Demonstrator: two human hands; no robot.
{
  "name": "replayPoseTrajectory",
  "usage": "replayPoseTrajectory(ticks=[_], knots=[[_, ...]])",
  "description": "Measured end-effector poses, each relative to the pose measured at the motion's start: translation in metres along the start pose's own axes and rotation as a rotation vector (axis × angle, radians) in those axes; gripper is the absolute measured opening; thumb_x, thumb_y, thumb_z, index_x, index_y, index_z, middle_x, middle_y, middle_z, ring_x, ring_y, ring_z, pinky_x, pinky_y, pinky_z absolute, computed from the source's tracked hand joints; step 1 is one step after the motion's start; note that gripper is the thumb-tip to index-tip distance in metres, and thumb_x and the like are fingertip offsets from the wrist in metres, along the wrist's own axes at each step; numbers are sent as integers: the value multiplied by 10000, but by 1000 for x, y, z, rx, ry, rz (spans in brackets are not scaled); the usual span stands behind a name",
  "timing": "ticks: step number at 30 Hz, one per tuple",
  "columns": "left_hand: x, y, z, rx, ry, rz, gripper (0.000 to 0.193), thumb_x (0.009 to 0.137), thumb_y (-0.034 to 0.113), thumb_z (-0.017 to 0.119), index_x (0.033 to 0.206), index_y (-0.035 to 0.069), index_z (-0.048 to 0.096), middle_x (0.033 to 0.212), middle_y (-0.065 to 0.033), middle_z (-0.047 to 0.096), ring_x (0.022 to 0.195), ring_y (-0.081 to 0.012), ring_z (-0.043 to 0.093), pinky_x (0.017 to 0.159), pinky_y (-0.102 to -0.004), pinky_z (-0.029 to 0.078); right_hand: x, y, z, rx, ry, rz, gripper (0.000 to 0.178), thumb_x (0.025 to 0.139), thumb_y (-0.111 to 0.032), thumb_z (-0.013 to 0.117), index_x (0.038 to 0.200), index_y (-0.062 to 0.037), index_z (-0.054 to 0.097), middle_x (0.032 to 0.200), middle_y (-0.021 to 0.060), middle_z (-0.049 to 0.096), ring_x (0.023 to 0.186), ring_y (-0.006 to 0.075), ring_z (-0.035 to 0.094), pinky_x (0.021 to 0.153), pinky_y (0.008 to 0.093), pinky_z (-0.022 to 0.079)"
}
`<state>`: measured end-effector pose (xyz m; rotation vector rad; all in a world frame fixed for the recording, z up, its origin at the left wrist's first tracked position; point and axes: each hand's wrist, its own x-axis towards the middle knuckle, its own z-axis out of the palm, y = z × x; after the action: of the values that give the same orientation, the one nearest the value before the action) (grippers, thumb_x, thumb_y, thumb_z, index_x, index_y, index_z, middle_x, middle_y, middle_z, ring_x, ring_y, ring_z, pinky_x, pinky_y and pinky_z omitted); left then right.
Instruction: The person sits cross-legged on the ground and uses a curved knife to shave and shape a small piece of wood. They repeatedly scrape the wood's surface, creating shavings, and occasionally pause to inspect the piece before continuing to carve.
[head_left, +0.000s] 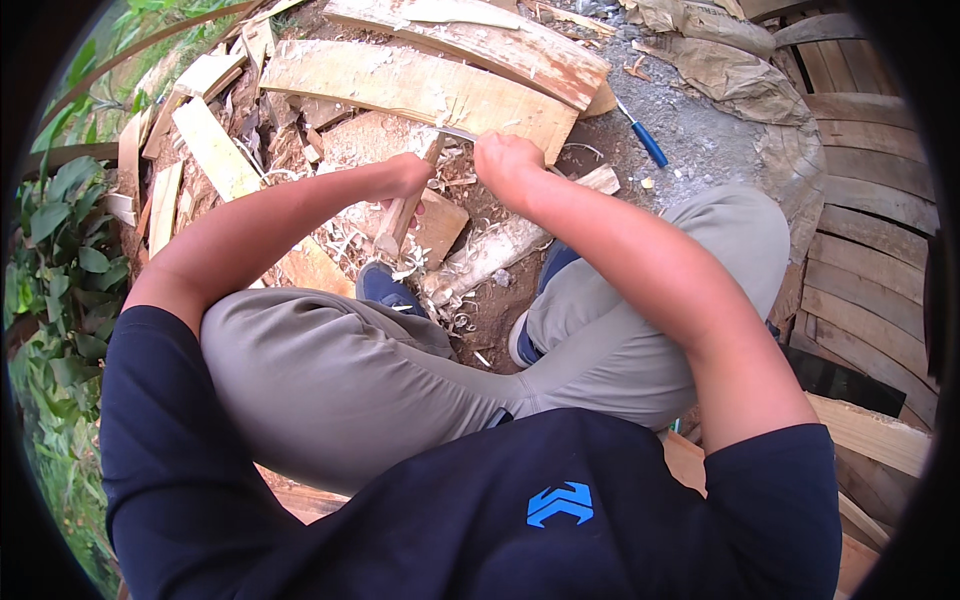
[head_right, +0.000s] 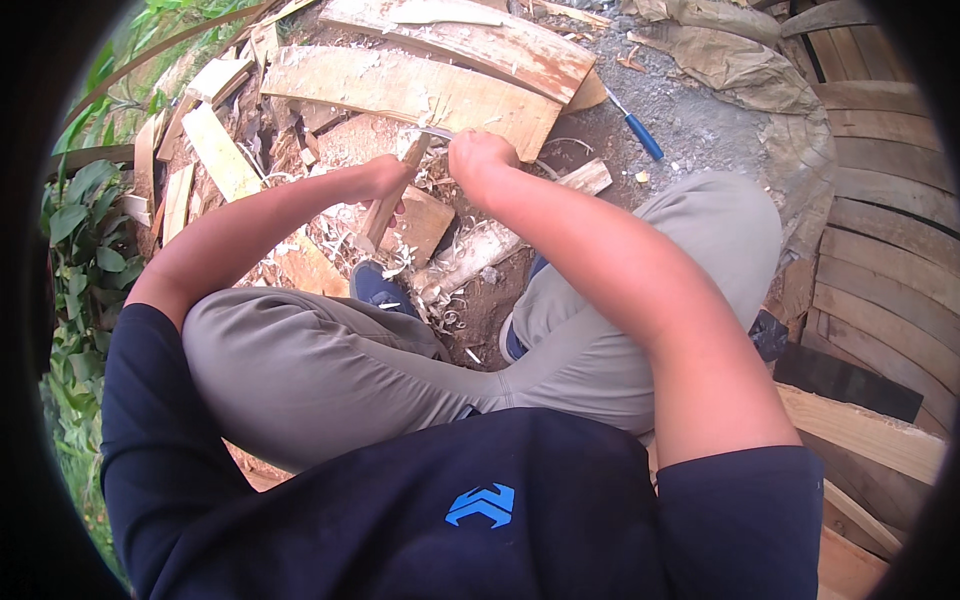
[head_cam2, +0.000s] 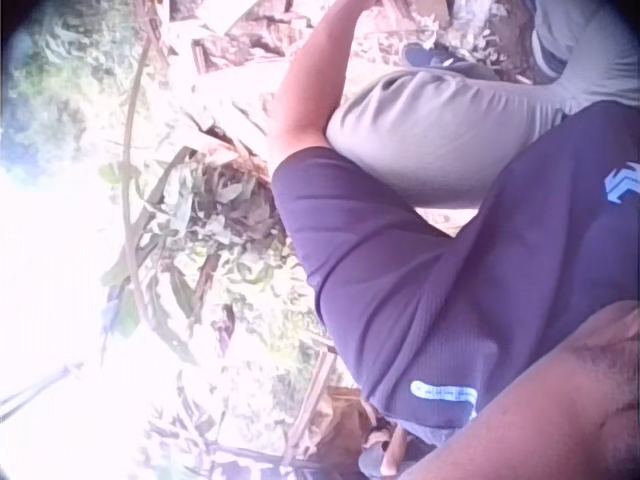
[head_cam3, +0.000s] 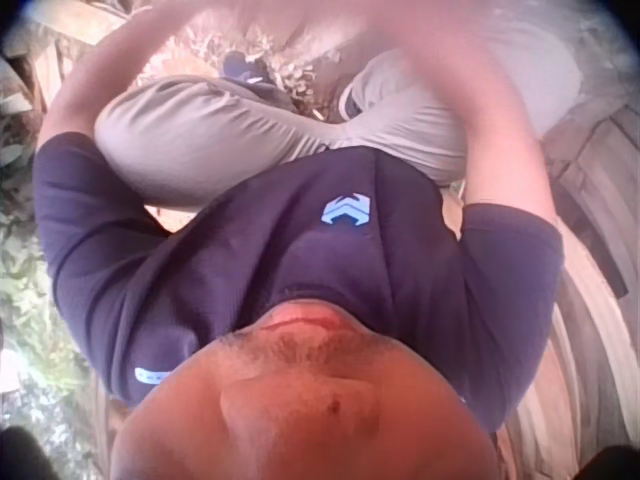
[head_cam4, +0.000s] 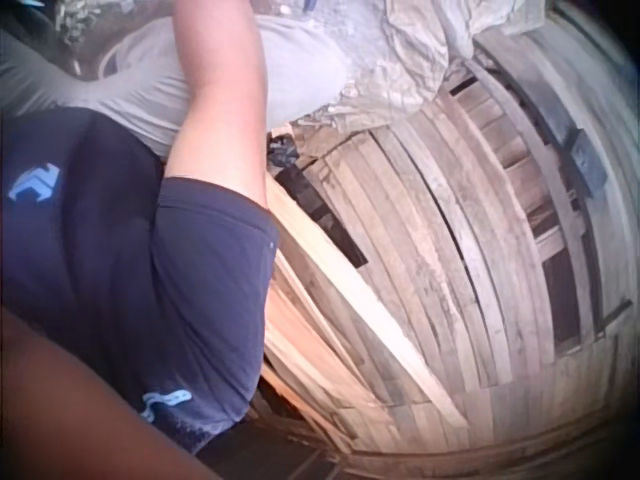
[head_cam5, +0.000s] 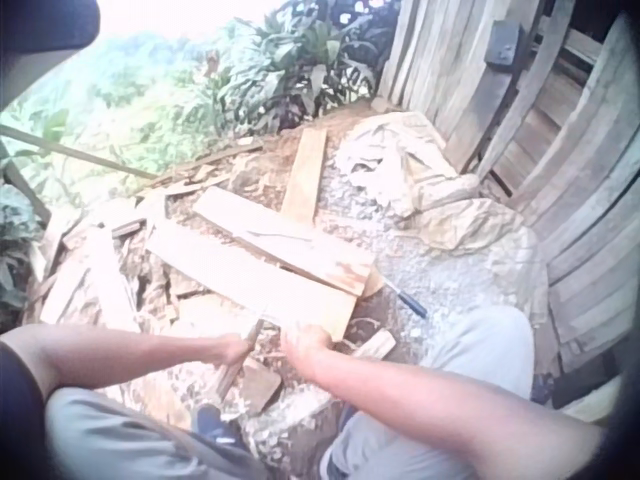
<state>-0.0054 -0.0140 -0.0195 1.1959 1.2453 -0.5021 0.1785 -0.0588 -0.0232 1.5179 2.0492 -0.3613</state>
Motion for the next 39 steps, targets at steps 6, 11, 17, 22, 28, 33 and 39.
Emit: replayPoseTrajectory(ticks=[6, 11, 17, 22, 28, 33, 39], knots=[[-4, 7, 1, -61, 7, -27, 449, 981, 308, 422, 1178, -96, 428, 819, -186, 678, 630, -330, 718, 476, -381, 541, 7, -19, -1, 30, -28, 117, 303, 898, -105, 656, 1183, -3, 656, 1236, 115, 668, 1002, 229, 717, 638, 400, 614], [2, 4, 6, -86, -4, -32, 385, 994, 305, 409, 1115, -58, 448, 810, -168, 669, 642, -318, 717, 489, -378, 550, 6, -17, -12, 84, -35, 84, 300, 901, -110, 647, 1183, -10, 663, 1216, 122, 681, 995, 231, 720, 660, 385, 611], [-2, -3, 3, -131, -9, -33, 398, 1005, 309, 413, 1135, -66, 442, 824, -174, 657, 650, -311, 711, 570, -422, 602, -2, -4, -34, 306, -67, 160, 254, 907, -115, 620, 1136, -49, 710, 1205, 108, 697, 1039, 240, 708, 799, 417, 592], [-14, 3, -11, -62, 51, 18, 424, 1005, 334, 428, 1149, -65, 447, 825, -164, 659, 605, -299, 702, 540, -423, 596, 3, 9, -59, 429, -137, 157, 277, 912, -112, 591, 1154, -45, 707, 1181, 155, 697, 1032, 274, 704, 864, 416, 563], [-9, -9, -37, -136, 282, 263, 462, 984, 312, 513, 1205, -90, 454, 818, -173, 660, 670, -248, 704, 523, -367, 598, -59, 45, -168, 480, -116, 91, 456, 965, -363, 569, 1127, 52, 669, 1073, 239, 694, 915, 321, 696, 797, 421, 547], [-42, 33, -37, -63, 300, 462, 372, 974, 245, 558, 1220, -27, 498, 969, -146, 620, 798, -172, 668, 603, -336, 620, -55, 125, -174, 555, 347, 12, 555, 769, -457, 802, 952, 25, 596, 793, 120, 620, 733, 209, 600, 674, 355, 488], [-55, 63, -27, -73, 292, 589, 322, 968, 231, 576, 1210, 26, 524, 922, -107, 637, 773, -153, 669, 597, -318, 590, -47, 137, -175, 906, 226, -4, 612, 656, -330, 935, 981, -32, 510, 907, 61, 596, 826, 130, 618, 683, 285, 516]])
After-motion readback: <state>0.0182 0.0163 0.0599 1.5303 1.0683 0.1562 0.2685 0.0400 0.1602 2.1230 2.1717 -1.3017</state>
